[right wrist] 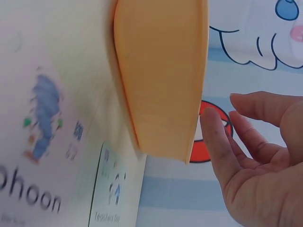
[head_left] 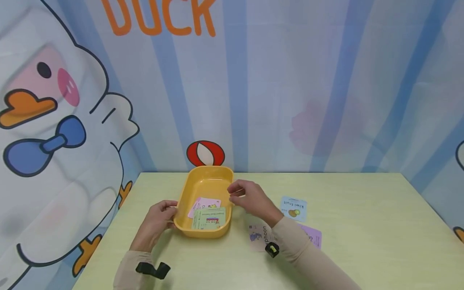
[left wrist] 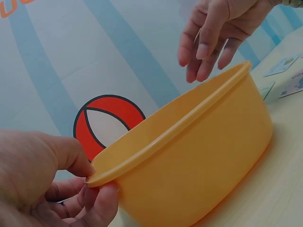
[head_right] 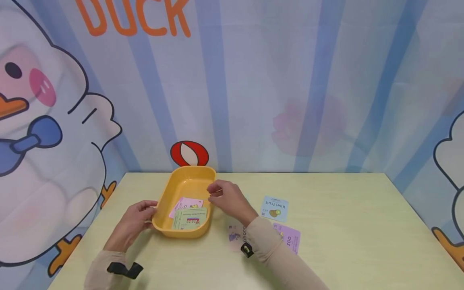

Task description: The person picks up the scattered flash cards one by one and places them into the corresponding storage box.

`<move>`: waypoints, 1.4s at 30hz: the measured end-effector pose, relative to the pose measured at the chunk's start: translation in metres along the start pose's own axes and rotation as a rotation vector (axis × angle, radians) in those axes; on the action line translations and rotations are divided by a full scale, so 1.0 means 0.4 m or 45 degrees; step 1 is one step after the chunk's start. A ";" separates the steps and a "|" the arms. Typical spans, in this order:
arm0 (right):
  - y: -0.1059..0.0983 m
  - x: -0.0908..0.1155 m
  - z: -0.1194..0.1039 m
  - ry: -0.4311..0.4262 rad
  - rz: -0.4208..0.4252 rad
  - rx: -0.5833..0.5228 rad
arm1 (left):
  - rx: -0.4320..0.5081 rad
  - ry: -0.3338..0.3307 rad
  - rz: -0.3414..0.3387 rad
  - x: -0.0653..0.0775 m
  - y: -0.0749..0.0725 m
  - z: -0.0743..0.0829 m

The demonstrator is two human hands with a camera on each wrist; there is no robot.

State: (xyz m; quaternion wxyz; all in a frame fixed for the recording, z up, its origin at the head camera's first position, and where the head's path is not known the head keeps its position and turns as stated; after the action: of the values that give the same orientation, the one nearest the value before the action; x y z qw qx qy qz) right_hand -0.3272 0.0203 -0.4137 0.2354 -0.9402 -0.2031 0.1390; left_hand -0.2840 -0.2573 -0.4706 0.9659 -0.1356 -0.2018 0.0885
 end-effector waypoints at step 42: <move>-0.292 0.297 0.170 0.267 -0.015 0.274 | 0.001 0.028 -0.038 0.002 -0.002 0.004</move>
State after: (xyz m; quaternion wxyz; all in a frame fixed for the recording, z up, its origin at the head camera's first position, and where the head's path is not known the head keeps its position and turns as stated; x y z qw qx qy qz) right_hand -0.2841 0.1937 -0.4330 0.3554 -0.9178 -0.1667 0.0597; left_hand -0.2838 -0.2574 -0.4686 0.9693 -0.1332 -0.1934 0.0727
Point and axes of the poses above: each hand's wrist, its own x-axis away from the middle knuckle, its own y-axis out of the palm, z = x × y, the point moved 8 cm from there along -x, towards the middle knuckle, and after that the axes turned 7 degrees about -y, right-handed, at the moved point
